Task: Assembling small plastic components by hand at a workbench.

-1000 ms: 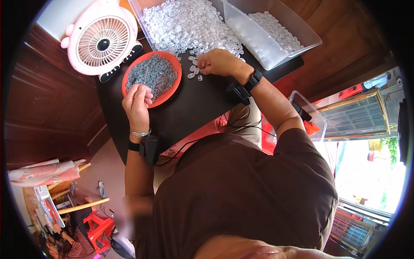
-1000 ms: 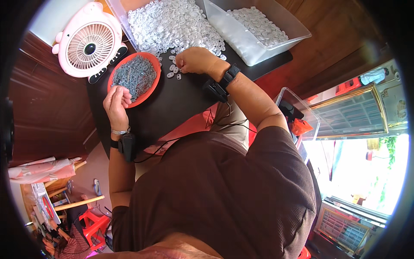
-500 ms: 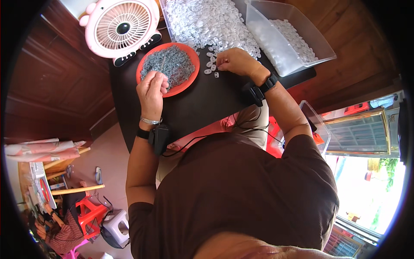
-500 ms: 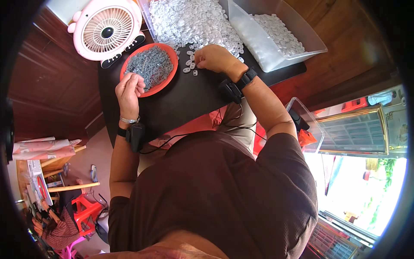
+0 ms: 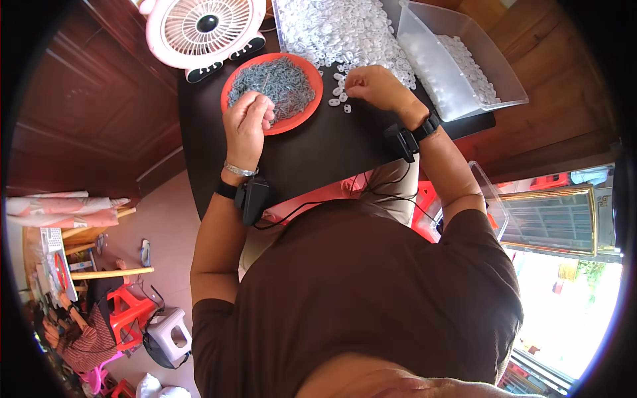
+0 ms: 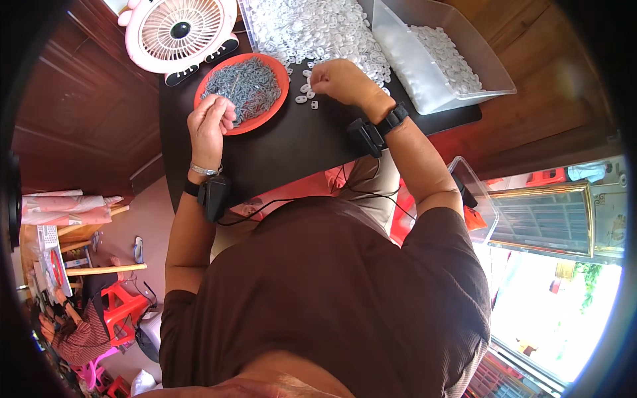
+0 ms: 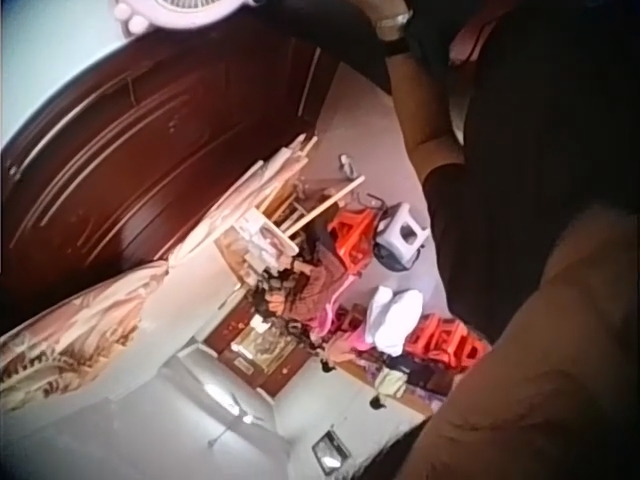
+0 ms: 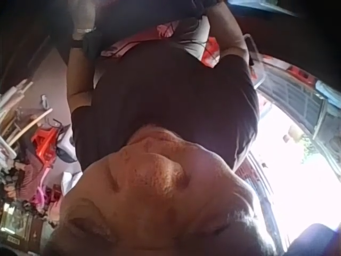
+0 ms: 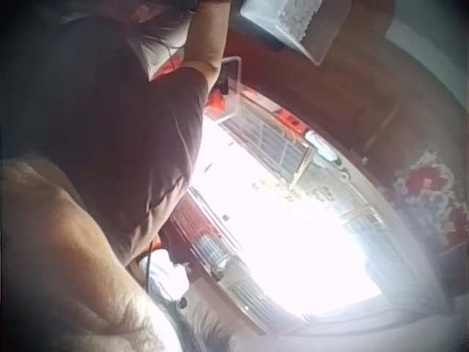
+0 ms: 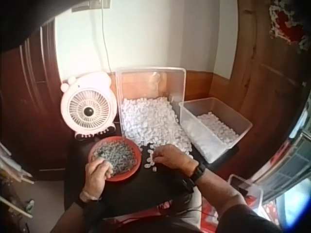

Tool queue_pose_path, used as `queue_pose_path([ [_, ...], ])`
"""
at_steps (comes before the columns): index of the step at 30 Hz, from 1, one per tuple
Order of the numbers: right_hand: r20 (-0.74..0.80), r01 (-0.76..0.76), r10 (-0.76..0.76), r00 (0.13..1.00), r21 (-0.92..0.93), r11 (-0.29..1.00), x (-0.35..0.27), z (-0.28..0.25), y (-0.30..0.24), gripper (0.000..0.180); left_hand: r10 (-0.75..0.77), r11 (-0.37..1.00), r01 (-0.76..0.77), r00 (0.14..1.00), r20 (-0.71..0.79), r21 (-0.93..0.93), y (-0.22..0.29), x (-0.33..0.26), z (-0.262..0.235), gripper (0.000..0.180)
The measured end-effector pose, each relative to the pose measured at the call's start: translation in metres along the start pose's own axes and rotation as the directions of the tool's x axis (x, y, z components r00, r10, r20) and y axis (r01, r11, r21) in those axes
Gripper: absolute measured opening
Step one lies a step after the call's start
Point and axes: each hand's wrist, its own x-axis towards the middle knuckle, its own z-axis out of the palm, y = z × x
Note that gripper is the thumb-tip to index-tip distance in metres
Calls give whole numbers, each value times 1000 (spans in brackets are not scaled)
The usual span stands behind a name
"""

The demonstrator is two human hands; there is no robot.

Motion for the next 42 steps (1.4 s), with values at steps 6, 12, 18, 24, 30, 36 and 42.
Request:
queue_pose_path([
  [6,20,4,-25,1000,702,712,29,15,-50,17,-32,997,27,997,71,70,-1,2,4,17],
  [12,44,-37,-6,999,889,457,39,50,-90,13,-14,999,9,997,82,52,-8,4,2,17],
  [18,63,-37,-24,998,812,583,32,45,-102,13,-5,1000,5,1000,12,18,-5,3,1,19],
  [24,58,1,-75,996,781,625,35,41,-105,14,-15,1000,14,1000,25,18,-3,4,-1,16],
  [30,99,178,-177,979,-3,984,55,28,-81,18,-51,999,52,997,59,-12,-5,6,-4,15],
  [36,68,370,-364,929,-136,919,57,53,-73,13,-118,986,111,992,-44,-125,-5,9,-8,14],
  [42,-18,405,-416,909,-189,895,57,60,-72,11,-160,977,150,986,-53,-153,-7,10,-7,13],
])
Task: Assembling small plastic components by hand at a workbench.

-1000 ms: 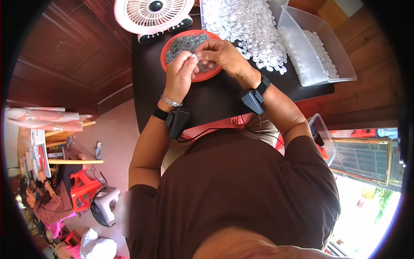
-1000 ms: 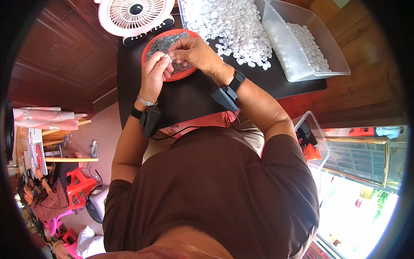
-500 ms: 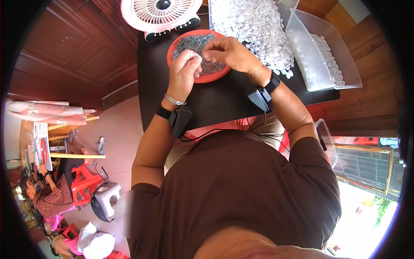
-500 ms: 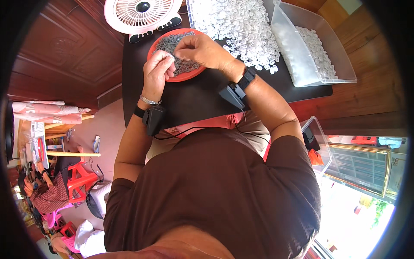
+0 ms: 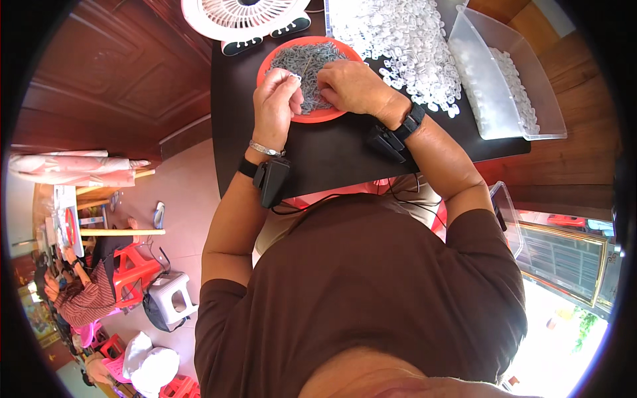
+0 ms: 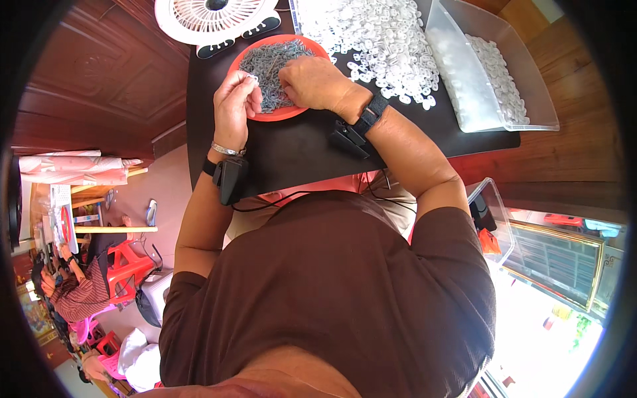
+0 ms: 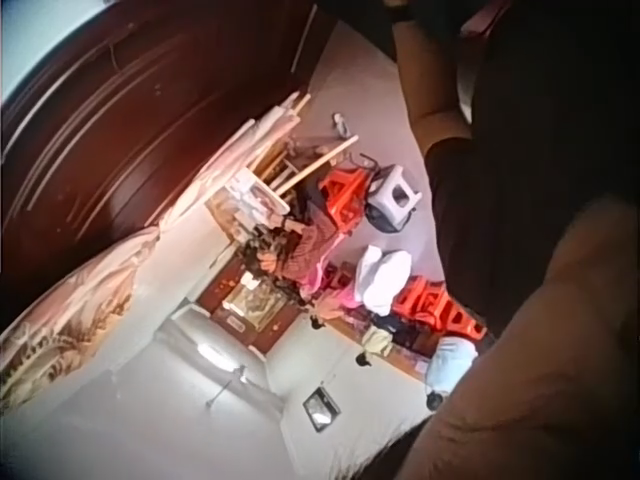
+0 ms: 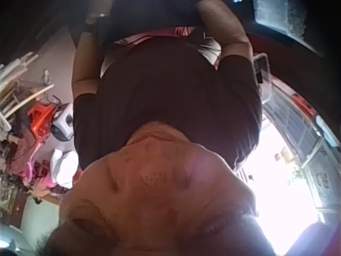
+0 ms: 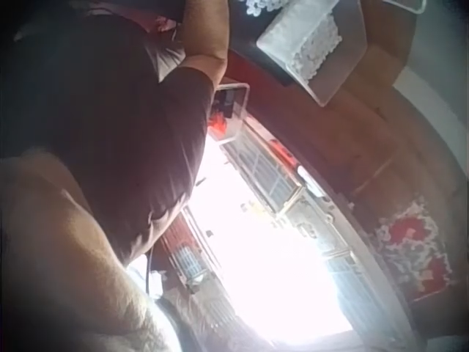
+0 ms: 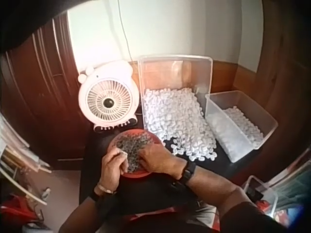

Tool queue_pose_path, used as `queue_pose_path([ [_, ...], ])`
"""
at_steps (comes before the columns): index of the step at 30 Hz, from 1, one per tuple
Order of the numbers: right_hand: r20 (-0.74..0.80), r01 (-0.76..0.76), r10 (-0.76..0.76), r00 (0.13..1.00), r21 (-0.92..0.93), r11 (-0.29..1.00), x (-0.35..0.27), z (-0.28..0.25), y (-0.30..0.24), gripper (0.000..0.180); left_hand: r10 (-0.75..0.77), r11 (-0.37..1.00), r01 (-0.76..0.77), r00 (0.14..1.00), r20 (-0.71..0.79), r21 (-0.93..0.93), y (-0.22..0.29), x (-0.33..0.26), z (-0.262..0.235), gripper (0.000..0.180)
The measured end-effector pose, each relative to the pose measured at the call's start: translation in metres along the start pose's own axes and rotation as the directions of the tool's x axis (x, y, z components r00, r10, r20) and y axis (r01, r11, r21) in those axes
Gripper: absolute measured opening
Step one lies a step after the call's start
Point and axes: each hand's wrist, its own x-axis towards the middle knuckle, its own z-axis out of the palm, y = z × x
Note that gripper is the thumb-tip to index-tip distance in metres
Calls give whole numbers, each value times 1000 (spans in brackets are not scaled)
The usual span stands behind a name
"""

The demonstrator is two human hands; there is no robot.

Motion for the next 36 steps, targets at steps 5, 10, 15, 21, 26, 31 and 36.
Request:
queue_pose_path([
  [5,-54,-39,46,998,126,991,1,1,5,15,-14,1000,14,1000,-4,7,2,0,0,13],
  [10,-95,-72,90,991,179,981,1,0,7,19,-18,1000,18,1000,0,1,2,0,2,13],
  [15,-104,-120,147,984,233,965,2,-9,3,20,-6,1000,5,998,63,23,3,-2,2,14],
  [21,63,-187,211,975,744,642,0,-18,5,13,2,998,-7,997,79,62,-1,-2,2,14],
  [26,66,-140,150,987,813,566,-2,-25,-1,13,33,994,-44,994,105,103,-2,-3,4,15],
  [31,63,-126,112,992,656,744,-3,-26,-7,10,83,989,-98,987,139,107,-7,-2,4,15],
  [36,58,-122,112,992,688,716,-3,-21,-4,10,271,932,-295,953,135,212,-11,2,4,12],
])
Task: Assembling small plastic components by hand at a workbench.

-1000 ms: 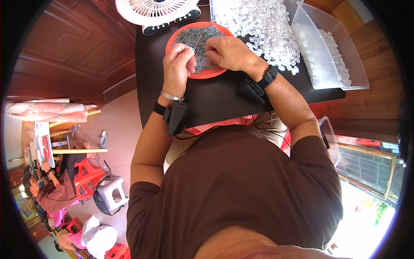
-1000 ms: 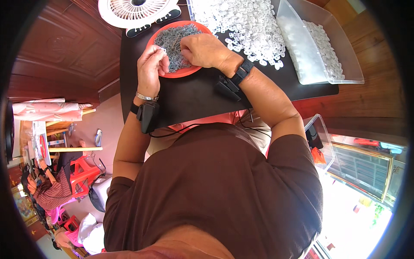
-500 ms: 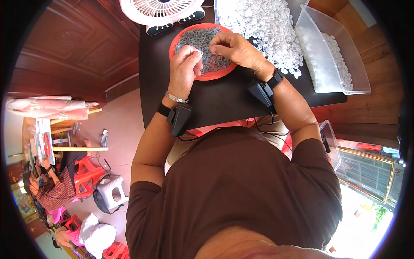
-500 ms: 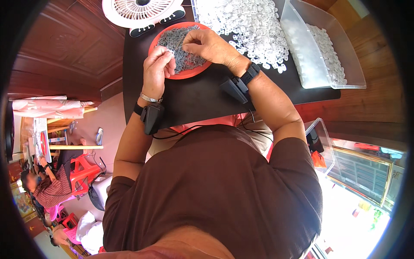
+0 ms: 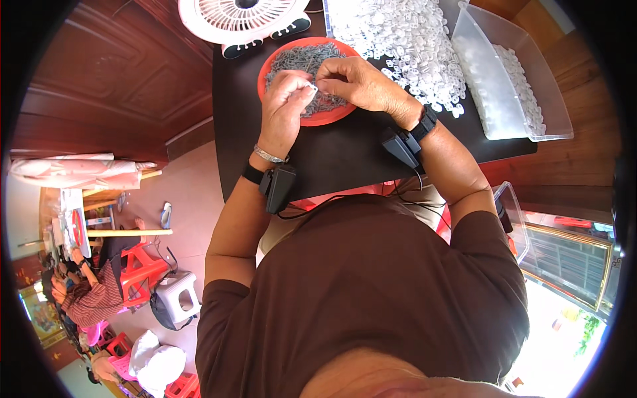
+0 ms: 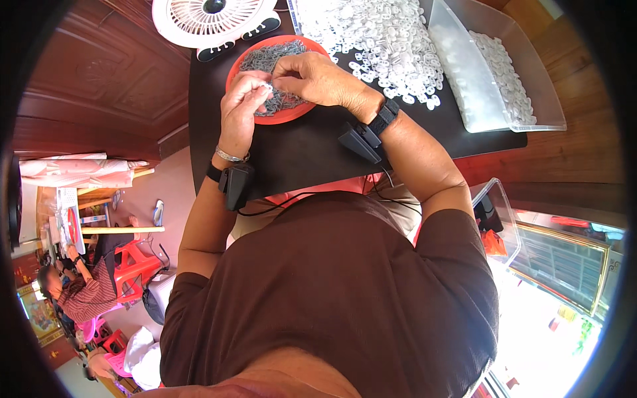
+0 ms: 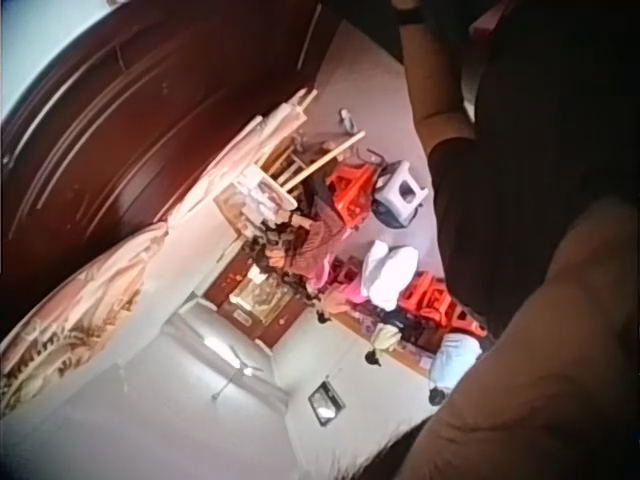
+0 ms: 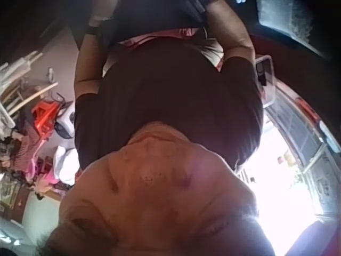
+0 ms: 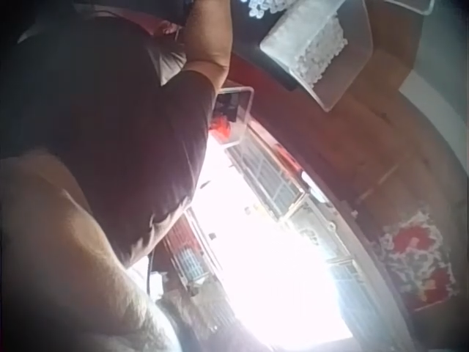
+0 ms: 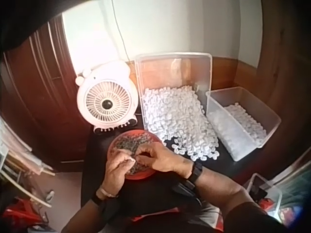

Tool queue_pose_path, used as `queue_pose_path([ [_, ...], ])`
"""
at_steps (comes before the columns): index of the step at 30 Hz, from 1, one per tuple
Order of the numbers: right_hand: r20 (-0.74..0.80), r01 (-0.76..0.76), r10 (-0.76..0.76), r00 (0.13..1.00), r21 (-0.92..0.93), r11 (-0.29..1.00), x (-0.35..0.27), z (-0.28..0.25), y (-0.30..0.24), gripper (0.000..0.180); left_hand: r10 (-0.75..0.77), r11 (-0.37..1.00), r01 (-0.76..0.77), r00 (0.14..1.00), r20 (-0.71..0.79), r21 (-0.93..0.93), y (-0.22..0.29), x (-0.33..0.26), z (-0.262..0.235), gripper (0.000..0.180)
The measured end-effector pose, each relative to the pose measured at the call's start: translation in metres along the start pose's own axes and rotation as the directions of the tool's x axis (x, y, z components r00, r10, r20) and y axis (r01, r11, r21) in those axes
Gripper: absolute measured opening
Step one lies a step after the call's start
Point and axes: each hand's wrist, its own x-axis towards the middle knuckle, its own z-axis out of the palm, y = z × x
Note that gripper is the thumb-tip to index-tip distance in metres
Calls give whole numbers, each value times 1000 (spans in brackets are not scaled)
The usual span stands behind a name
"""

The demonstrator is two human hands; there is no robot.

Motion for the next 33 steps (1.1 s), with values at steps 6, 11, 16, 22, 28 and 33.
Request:
queue_pose_path([
  [6,20,-6,6,1000,-7,1000,0,2,4,11,-172,983,176,982,82,-47,5,-2,0,14],
  [11,-18,49,-49,999,27,998,-1,5,0,8,-311,895,335,942,128,-295,6,1,-7,16],
  [16,-18,35,-34,999,45,998,-1,6,-2,7,-332,863,360,933,139,-355,8,2,-8,16],
  [22,-87,155,-163,983,-89,984,-2,11,-6,7,-337,743,398,917,214,-537,3,3,-12,14],
  [28,-131,128,-143,981,-117,985,-3,8,-8,8,-300,719,384,924,239,-580,2,4,-22,13],
  [33,-148,88,-107,983,-133,987,-2,7,-3,12,-162,985,163,987,11,-60,15,3,-11,10],
])
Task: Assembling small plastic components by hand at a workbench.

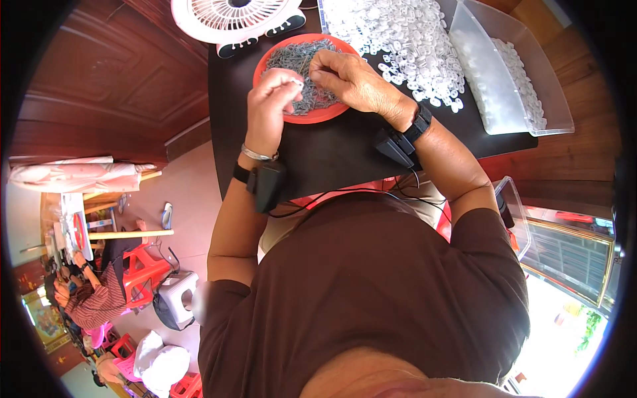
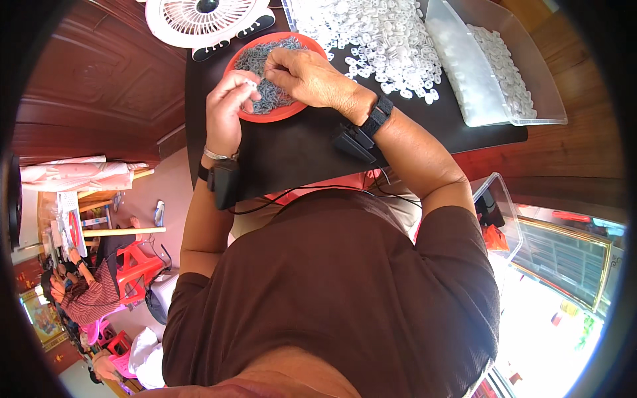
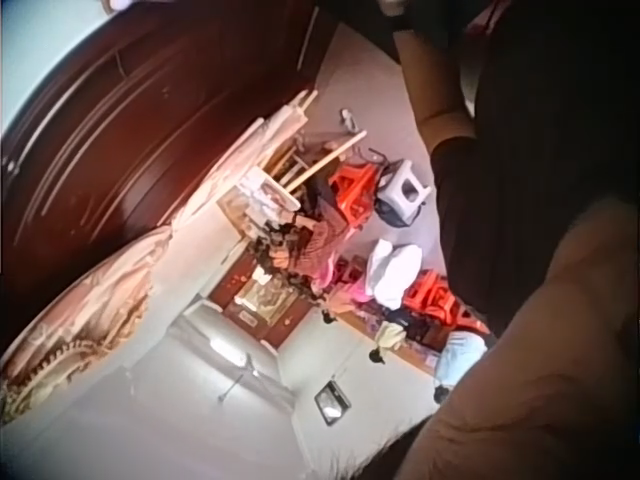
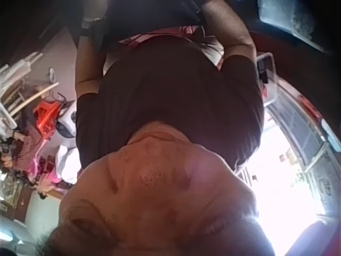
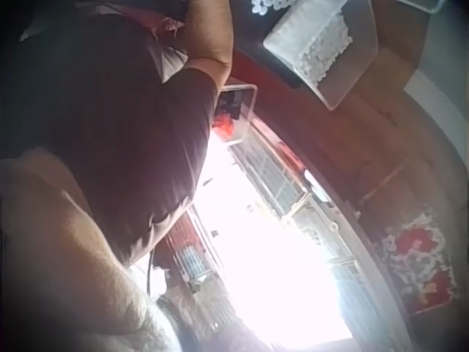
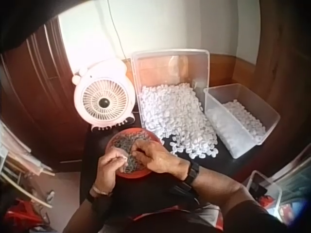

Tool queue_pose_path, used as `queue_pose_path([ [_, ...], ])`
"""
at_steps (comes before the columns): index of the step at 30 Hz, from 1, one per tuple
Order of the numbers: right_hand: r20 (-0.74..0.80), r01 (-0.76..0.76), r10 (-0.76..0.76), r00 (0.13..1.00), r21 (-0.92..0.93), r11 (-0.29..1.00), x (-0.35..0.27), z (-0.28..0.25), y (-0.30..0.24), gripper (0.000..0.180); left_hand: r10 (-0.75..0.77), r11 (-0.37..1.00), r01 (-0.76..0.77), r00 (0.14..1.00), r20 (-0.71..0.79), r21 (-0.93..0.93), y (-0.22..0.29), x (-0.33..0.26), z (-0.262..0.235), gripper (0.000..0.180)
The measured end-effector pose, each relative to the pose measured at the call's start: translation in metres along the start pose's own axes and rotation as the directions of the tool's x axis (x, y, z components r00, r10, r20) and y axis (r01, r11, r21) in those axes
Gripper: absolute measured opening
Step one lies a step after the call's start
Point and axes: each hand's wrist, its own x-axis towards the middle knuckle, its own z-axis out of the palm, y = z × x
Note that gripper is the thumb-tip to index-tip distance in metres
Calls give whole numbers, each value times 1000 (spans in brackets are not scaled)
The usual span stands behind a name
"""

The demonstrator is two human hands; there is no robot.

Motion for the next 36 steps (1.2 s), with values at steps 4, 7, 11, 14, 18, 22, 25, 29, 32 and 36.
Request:
queue_pose_path([
  [4,31,2,-1,1000,-43,999,-1,2,-2,12,245,943,-260,965,97,206,-8,-1,6,10],
  [7,64,8,-3,998,-67,998,-1,3,-2,13,52,986,-67,994,97,154,-4,-3,5,11],
  [11,91,14,-9,996,-57,998,-1,4,0,12,-130,989,137,986,110,-60,-3,-1,0,15],
  [14,84,39,-38,996,-9,999,-1,3,-2,12,-204,945,234,968,149,-230,-6,0,-2,14],
  [18,78,48,-50,996,24,999,-2,6,-1,12,-251,891,298,952,174,-343,-9,1,-4,13],
  [22,37,10,-10,999,-10,1000,-1,7,-2,23,-179,948,205,976,124,-245,-5,-2,-1,14],
  [25,90,-56,55,994,9,998,0,7,0,29,-110,981,124,989,101,-147,-5,-3,2,14],
  [29,212,-187,145,966,193,963,0,8,3,31,-68,990,75,996,61,-123,-2,-5,5,13],
  [32,238,-252,179,955,325,911,0,8,-5,30,-40,992,47,997,68,-113,-3,-5,5,13],
  [36,215,-244,175,961,355,902,-1,9,-1,25,-49,995,55,996,74,-82,-2,-4,6,13],
])
